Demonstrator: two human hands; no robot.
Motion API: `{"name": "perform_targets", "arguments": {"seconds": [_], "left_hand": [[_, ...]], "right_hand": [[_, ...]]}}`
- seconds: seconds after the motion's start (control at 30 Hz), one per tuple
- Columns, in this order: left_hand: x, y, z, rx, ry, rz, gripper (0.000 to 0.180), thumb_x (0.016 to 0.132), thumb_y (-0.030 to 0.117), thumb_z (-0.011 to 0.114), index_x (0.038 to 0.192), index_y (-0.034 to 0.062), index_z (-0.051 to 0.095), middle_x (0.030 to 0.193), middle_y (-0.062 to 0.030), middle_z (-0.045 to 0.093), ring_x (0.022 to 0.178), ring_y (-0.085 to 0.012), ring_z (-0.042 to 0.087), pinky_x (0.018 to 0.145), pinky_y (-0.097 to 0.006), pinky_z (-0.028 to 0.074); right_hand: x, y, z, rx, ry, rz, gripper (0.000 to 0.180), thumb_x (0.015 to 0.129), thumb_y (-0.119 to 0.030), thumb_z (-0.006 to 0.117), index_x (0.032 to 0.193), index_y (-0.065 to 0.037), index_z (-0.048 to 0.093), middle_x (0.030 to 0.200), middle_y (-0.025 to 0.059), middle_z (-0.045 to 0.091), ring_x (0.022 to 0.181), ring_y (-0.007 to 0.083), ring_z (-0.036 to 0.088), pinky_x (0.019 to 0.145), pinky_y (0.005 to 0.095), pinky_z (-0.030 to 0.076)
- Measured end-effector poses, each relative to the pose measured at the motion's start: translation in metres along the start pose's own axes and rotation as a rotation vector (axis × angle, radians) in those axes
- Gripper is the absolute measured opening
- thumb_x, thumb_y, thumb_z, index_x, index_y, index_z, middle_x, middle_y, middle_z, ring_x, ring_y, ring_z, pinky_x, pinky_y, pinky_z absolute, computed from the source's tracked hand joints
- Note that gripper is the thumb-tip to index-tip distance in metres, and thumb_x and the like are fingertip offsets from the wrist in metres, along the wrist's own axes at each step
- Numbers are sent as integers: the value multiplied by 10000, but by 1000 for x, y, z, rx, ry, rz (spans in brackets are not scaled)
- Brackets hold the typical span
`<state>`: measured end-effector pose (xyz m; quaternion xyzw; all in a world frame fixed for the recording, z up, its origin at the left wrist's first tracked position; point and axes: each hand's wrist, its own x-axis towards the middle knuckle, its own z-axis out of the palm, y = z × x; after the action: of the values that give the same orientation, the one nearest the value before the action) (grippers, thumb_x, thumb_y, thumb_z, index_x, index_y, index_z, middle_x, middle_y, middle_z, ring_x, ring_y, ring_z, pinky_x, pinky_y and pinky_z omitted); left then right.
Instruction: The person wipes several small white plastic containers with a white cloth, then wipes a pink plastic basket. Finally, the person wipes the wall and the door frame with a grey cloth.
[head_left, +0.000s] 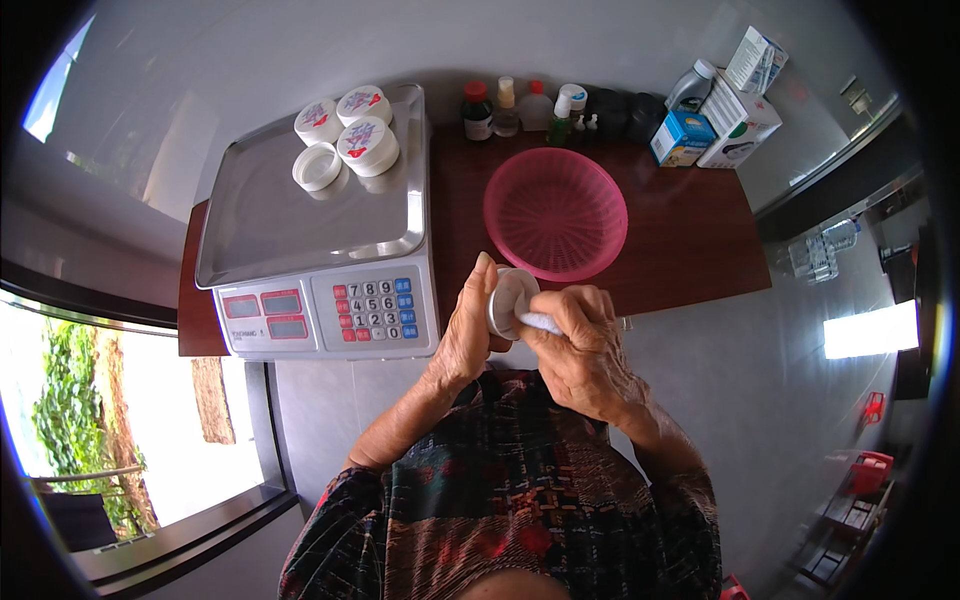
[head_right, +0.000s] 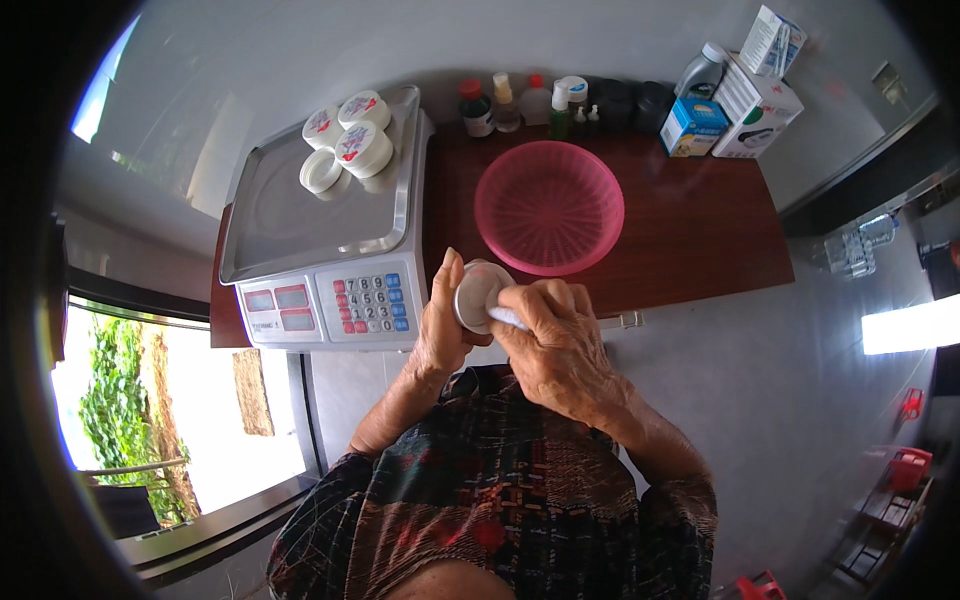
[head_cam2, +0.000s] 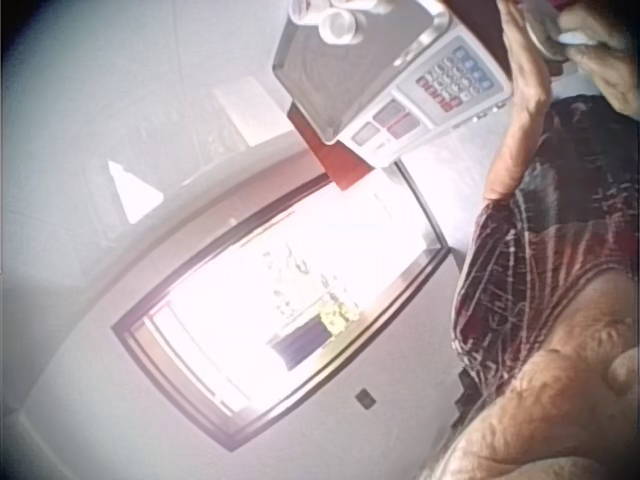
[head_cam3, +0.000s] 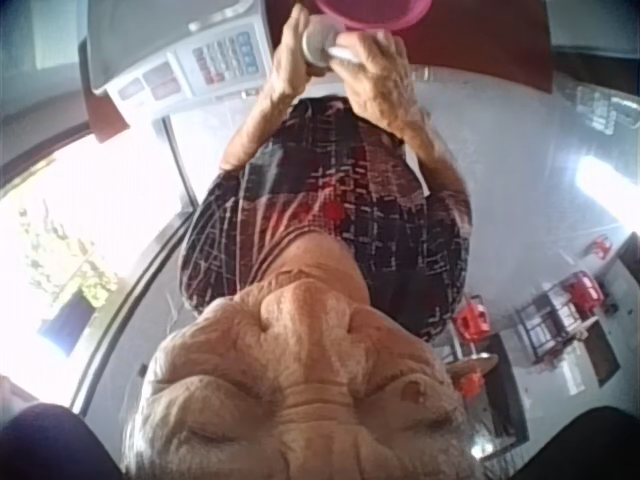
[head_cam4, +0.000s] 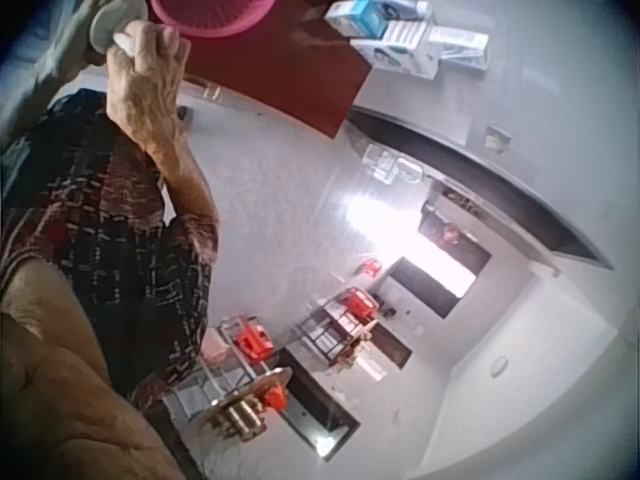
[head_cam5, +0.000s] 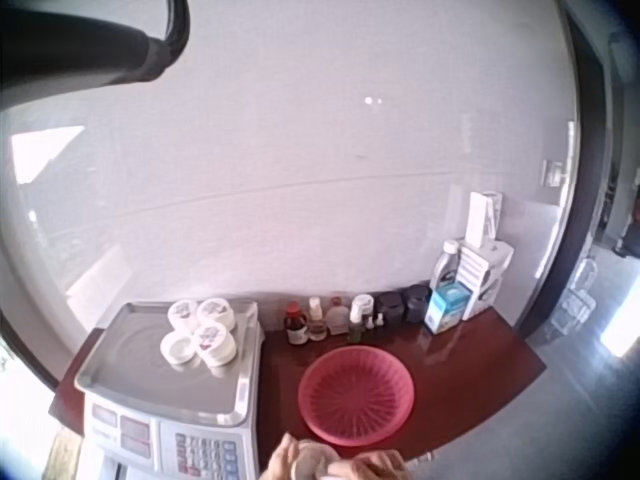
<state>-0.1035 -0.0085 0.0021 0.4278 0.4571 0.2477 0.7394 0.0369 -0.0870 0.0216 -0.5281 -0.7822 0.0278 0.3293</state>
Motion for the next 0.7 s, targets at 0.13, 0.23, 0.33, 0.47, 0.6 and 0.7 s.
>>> {"name": "perform_targets", "arguments": {"seconds": [0.13, 0.23, 0.33, 0.47, 0.6, 0.7], "left_hand": [[7, -16, -4, -71, 74, 21, 743, 884, 702, 245, 1142, 77, 553, 964, -100, 627, 811, -163, 620, 543, -249, 480], [-2, 2, 3, 39, 46, 34, 743, 889, 697, 226, 1187, 88, 530, 1014, -100, 625, 858, -185, 632, 589, -272, 520], [-1, 4, 2, 9, -39, 67, 743, 887, 700, 216, 1222, 102, 502, 1080, -106, 612, 912, -204, 634, 651, -305, 551], [-5, 3, 8, -103, -61, 170, 654, 971, 566, 195, 1113, 34, 548, 973, -84, 612, 902, -160, 584, 727, -266, 496], [7, -8, -5, -130, -144, 281, 670, 922, 651, 229, 1085, 80, 542, 1001, -83, 595, 897, -180, 600, 754, -307, 516], [5, -4, -5, -106, -67, 156, 683, 920, 657, 214, 1085, 81, 542, 962, -72, 601, 847, -164, 603, 685, -286, 521]], "right_hand": [[4, 1, -7, 272, -34, 7, 338, 687, 25, 677, 1013, -64, 676, 1065, 31, 538, 937, 231, 512, 827, 371, 454], [3, 6, -5, 432, 57, 86, 372, 674, 54, 673, 1025, -71, 671, 1024, 44, 571, 881, 243, 536, 797, 355, 493], [9, 1, -4, 342, 279, 146, 407, 625, 59, 714, 1004, -81, 668, 972, 61, 599, 820, 239, 551, 714, 330, 503], [20, -3, 15, -56, 395, 61, 462, 567, -31, 779, 1008, -82, 649, 1064, 70, 528, 890, 254, 526, 743, 389, 452], [23, -7, 5, -8, 111, 52, 447, 639, -82, 728, 1070, -33, 622, 1146, 93, 468, 975, 265, 484, 825, 400, 404], [20, -8, -2, -24, 2, 62, 438, 658, -73, 709, 1083, -18, 618, 1133, 96, 469, 968, 263, 486, 824, 397, 405]]}}
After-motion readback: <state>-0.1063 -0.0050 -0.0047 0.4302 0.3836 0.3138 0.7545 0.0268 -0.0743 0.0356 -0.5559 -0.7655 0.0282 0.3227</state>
